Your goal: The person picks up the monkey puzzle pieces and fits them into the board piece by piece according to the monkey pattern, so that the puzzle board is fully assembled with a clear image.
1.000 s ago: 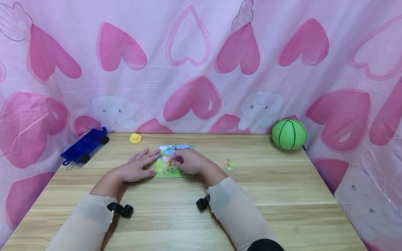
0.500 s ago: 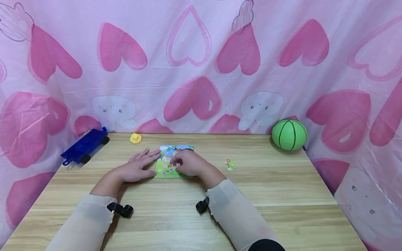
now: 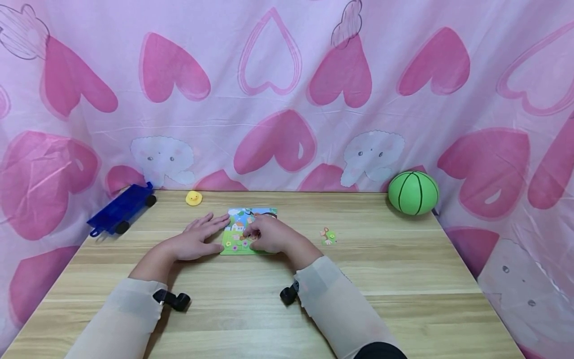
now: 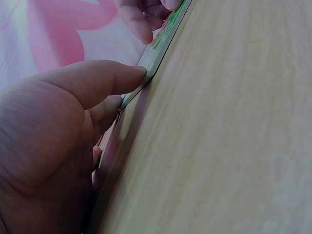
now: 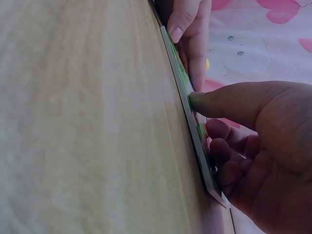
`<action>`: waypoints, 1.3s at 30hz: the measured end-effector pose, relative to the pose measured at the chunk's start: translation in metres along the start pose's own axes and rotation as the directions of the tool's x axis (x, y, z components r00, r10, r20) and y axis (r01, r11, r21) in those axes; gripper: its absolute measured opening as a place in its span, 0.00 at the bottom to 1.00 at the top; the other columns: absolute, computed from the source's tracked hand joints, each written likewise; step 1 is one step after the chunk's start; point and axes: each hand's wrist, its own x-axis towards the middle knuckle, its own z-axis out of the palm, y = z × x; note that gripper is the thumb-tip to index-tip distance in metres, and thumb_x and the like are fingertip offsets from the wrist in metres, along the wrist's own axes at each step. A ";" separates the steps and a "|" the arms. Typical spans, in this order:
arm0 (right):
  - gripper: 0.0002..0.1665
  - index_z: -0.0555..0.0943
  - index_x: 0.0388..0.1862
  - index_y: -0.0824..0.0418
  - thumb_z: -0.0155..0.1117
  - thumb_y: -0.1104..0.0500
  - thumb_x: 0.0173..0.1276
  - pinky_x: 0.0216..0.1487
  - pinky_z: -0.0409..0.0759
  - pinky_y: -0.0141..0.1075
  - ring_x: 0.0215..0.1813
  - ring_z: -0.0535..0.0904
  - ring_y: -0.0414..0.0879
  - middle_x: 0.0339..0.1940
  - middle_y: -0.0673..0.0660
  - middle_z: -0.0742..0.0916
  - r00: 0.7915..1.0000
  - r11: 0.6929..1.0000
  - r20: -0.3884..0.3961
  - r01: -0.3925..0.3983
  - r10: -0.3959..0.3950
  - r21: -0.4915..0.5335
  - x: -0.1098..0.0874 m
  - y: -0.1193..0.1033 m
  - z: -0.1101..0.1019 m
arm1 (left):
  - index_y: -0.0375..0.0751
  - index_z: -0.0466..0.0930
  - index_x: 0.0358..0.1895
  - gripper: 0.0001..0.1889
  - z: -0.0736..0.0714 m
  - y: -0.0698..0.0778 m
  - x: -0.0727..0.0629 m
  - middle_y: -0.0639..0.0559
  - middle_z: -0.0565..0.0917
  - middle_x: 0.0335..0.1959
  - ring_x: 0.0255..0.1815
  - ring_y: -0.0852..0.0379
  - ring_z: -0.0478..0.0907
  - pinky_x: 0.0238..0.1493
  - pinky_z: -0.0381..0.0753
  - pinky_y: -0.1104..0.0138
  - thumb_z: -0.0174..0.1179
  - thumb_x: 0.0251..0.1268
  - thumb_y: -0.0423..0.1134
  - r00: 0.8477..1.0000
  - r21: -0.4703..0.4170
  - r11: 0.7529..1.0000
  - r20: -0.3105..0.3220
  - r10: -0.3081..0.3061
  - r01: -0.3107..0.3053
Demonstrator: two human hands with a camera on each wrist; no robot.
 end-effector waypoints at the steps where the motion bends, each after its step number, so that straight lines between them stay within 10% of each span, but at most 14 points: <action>1: 0.17 0.91 0.58 0.46 0.74 0.56 0.71 0.53 0.77 0.34 0.49 0.74 0.41 0.43 0.44 0.83 1.000 1.000 0.003 -0.006 0.006 -0.002 0.000 0.000 0.000 | 0.62 0.51 0.88 0.44 0.000 0.000 0.000 0.61 0.49 0.91 0.93 0.40 0.30 0.88 0.28 0.34 0.61 0.76 0.59 1.000 -0.002 1.000 0.001 -0.004 0.004; 13: 0.20 0.89 0.64 0.47 0.70 0.57 0.75 0.86 0.67 0.45 0.82 0.69 0.49 0.45 0.47 0.83 0.998 0.999 0.048 0.048 -0.048 0.009 -0.001 0.002 -0.002 | 0.61 0.51 0.88 0.44 -0.001 0.002 -0.001 0.60 0.49 0.91 0.93 0.38 0.31 0.88 0.29 0.33 0.61 0.75 0.59 1.000 0.000 1.000 0.007 -0.007 0.007; 23: 0.17 0.89 0.61 0.53 0.71 0.58 0.75 0.51 0.81 0.36 0.46 0.79 0.43 0.44 0.48 0.87 0.999 0.990 0.003 0.034 -0.035 0.138 -0.003 0.004 -0.008 | 0.60 0.51 0.89 0.44 -0.001 0.001 0.000 0.60 0.48 0.91 0.93 0.38 0.30 0.88 0.27 0.34 0.61 0.76 0.59 1.000 0.003 1.000 0.007 -0.001 0.001; 39: 0.25 0.83 0.71 0.46 0.70 0.53 0.77 0.49 0.85 0.39 0.53 0.81 0.49 0.51 0.48 0.88 0.965 0.920 -0.095 -0.199 0.243 0.337 -0.060 0.060 -0.050 | 0.61 0.51 0.88 0.44 0.002 0.000 0.001 0.61 0.49 0.91 0.93 0.39 0.30 0.88 0.28 0.34 0.62 0.74 0.58 1.000 -0.002 1.000 -0.011 -0.002 0.002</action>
